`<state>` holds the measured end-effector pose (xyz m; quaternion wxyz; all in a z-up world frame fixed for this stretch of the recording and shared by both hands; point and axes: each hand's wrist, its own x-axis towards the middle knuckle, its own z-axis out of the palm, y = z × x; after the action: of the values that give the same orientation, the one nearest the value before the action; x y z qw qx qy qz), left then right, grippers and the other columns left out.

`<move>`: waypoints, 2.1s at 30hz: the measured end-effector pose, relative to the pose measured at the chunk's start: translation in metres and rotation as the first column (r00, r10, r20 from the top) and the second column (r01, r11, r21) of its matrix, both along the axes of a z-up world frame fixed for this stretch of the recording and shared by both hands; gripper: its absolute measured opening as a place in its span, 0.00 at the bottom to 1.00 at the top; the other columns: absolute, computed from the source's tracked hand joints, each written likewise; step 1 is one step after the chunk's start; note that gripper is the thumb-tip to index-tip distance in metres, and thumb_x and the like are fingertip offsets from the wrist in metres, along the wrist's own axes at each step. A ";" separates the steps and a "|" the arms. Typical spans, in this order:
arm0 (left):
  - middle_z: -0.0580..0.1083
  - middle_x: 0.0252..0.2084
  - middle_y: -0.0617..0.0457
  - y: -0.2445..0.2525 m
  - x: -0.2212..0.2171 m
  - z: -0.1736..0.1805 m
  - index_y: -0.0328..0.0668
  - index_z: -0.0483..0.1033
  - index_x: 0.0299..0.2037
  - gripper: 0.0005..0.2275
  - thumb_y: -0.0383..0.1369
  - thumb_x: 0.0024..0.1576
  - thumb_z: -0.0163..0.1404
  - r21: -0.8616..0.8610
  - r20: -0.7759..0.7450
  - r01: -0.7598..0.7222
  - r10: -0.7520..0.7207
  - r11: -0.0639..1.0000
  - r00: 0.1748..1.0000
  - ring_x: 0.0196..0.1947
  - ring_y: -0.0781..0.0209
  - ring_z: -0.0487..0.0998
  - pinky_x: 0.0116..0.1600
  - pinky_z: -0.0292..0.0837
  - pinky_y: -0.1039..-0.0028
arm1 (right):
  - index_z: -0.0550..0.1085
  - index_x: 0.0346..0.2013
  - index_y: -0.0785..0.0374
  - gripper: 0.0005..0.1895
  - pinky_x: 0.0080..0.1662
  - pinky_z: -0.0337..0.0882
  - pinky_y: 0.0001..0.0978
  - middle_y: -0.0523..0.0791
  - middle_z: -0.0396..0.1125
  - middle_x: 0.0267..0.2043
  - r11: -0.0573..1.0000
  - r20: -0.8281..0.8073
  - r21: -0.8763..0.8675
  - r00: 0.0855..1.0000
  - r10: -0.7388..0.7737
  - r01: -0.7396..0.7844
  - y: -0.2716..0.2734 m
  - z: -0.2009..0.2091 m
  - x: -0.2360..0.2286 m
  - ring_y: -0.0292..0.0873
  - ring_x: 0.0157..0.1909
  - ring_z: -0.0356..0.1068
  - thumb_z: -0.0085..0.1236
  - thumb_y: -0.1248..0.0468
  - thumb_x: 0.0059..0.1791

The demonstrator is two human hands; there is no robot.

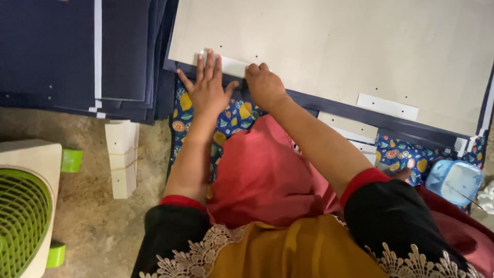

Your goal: Applying glue to cardboard reinforcement strips and attaching them to a larger cardboard sheet for packaging assembly

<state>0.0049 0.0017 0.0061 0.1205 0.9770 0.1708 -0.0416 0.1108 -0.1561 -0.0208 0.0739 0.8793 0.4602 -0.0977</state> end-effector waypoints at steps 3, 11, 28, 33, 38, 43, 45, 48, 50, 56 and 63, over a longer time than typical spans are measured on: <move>0.39 0.81 0.59 0.005 0.000 -0.001 0.50 0.49 0.79 0.37 0.59 0.64 0.44 -0.018 0.021 0.019 -0.019 1.000 1.000 0.80 0.56 0.36 0.69 0.24 0.24 | 0.66 0.63 0.68 0.27 0.35 0.79 0.44 0.49 0.64 0.53 0.997 0.009 0.081 1.000 0.018 -0.019 -0.002 0.002 0.003 0.54 0.51 0.64 0.50 0.68 0.49; 0.40 0.80 0.55 0.016 -0.009 -0.001 0.63 0.54 0.77 0.32 0.49 0.63 0.53 -0.014 0.069 0.128 -0.127 0.992 0.989 0.79 0.51 0.35 0.68 0.29 0.22 | 0.60 0.71 0.68 0.35 0.39 0.79 0.40 0.48 0.62 0.58 0.999 -0.015 0.004 0.999 0.043 -0.043 -0.007 -0.001 0.004 0.53 0.54 0.62 0.53 0.67 0.49; 0.39 0.79 0.32 -0.007 0.019 0.016 0.78 0.48 0.76 0.29 0.59 0.63 0.34 0.110 -0.235 0.196 -0.166 0.974 0.958 0.78 0.27 0.37 0.70 0.23 0.27 | 0.63 0.67 0.62 0.29 0.44 0.78 0.43 0.48 0.61 0.60 0.995 -0.133 0.008 0.986 -0.097 0.099 -0.001 0.015 -0.001 0.53 0.57 0.60 0.51 0.67 0.50; 0.38 0.77 0.23 -0.012 0.018 0.004 0.82 0.40 0.77 0.34 0.59 0.61 0.43 0.170 -0.180 0.193 -0.162 0.966 0.970 0.75 0.16 0.40 0.70 0.28 0.25 | 0.58 0.72 0.66 0.37 0.48 0.76 0.41 0.48 0.64 0.58 0.996 0.150 0.074 0.987 -0.060 0.049 0.009 -0.021 -0.010 0.52 0.55 0.64 0.54 0.54 0.51; 0.38 0.76 0.22 -0.009 0.017 0.004 0.78 0.48 0.76 0.31 0.57 0.62 0.44 0.122 -0.119 0.184 -0.170 0.975 0.978 0.75 0.15 0.38 0.69 0.27 0.23 | 0.64 0.67 0.64 0.29 0.46 0.77 0.41 0.45 0.63 0.59 0.989 0.112 0.148 0.993 -0.044 0.027 -0.021 -0.007 -0.008 0.50 0.56 0.65 0.50 0.63 0.50; 0.40 0.75 0.19 -0.011 0.015 0.003 0.75 0.52 0.76 0.32 0.56 0.61 0.48 0.120 -0.050 0.207 -0.202 0.971 0.978 0.74 0.12 0.39 0.69 0.27 0.22 | 0.70 0.63 0.65 0.24 0.47 0.77 0.42 0.45 0.64 0.57 0.958 0.199 0.283 0.980 -0.003 -0.054 -0.050 -0.022 -0.012 0.51 0.53 0.67 0.49 0.63 0.51; 0.36 0.76 0.21 -0.011 0.020 0.012 0.75 0.49 0.76 0.31 0.57 0.62 0.43 0.090 -0.164 0.196 -0.179 0.976 0.970 0.75 0.14 0.36 0.70 0.24 0.25 | 0.71 0.63 0.63 0.26 0.53 0.72 0.41 0.45 0.67 0.56 0.979 0.304 0.200 0.952 -0.012 -0.051 -0.043 -0.029 -0.009 0.49 0.52 0.68 0.49 0.61 0.50; 0.37 0.77 0.24 -0.014 0.019 0.023 0.77 0.49 0.76 0.30 0.56 0.63 0.41 0.093 -0.200 0.183 -0.161 0.979 0.966 0.75 0.17 0.37 0.70 0.25 0.26 | 0.71 0.64 0.60 0.29 0.46 0.76 0.49 0.45 0.65 0.62 0.964 -0.078 0.254 0.995 -0.057 0.075 -0.049 -0.019 0.003 0.54 0.57 0.65 0.53 0.63 0.47; 0.45 0.76 0.23 -0.015 0.021 0.031 0.77 0.57 0.73 0.28 0.55 0.61 0.48 0.094 -0.176 0.160 -0.142 0.983 0.974 0.75 0.18 0.44 0.70 0.28 0.26 | 0.75 0.60 0.62 0.25 0.55 0.72 0.50 0.50 0.67 0.61 0.900 -0.241 0.415 0.970 -0.032 0.133 -0.070 0.000 0.005 0.57 0.60 0.66 0.48 0.68 0.48; 0.54 0.75 0.27 -0.028 0.033 0.087 0.75 0.63 0.72 0.28 0.57 0.60 0.50 0.030 -0.286 0.115 -0.102 0.993 0.953 0.75 0.26 0.52 0.71 0.38 0.30 | 0.76 0.60 0.57 0.22 0.60 0.71 0.55 0.52 0.71 0.59 0.886 -0.417 0.366 0.902 -0.116 0.283 -0.198 0.074 -0.018 0.61 0.61 0.70 0.51 0.66 0.50; 0.43 0.78 0.31 -0.047 0.056 0.100 0.62 0.48 0.77 0.39 0.56 0.55 0.49 0.072 -0.281 0.120 -0.096 0.990 0.955 0.76 0.30 0.46 0.68 0.30 0.26 | 0.74 0.64 0.53 0.26 0.60 0.66 0.49 0.49 0.72 0.62 0.801 -0.509 -0.277 0.627 -0.590 0.530 -0.440 0.128 -0.011 0.53 0.62 0.70 0.42 0.56 0.53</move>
<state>0.0611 -0.0455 0.1062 0.0495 0.9738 0.1340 -0.1768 0.0999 -0.5957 0.1069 -0.0578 0.9019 0.1582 -0.3978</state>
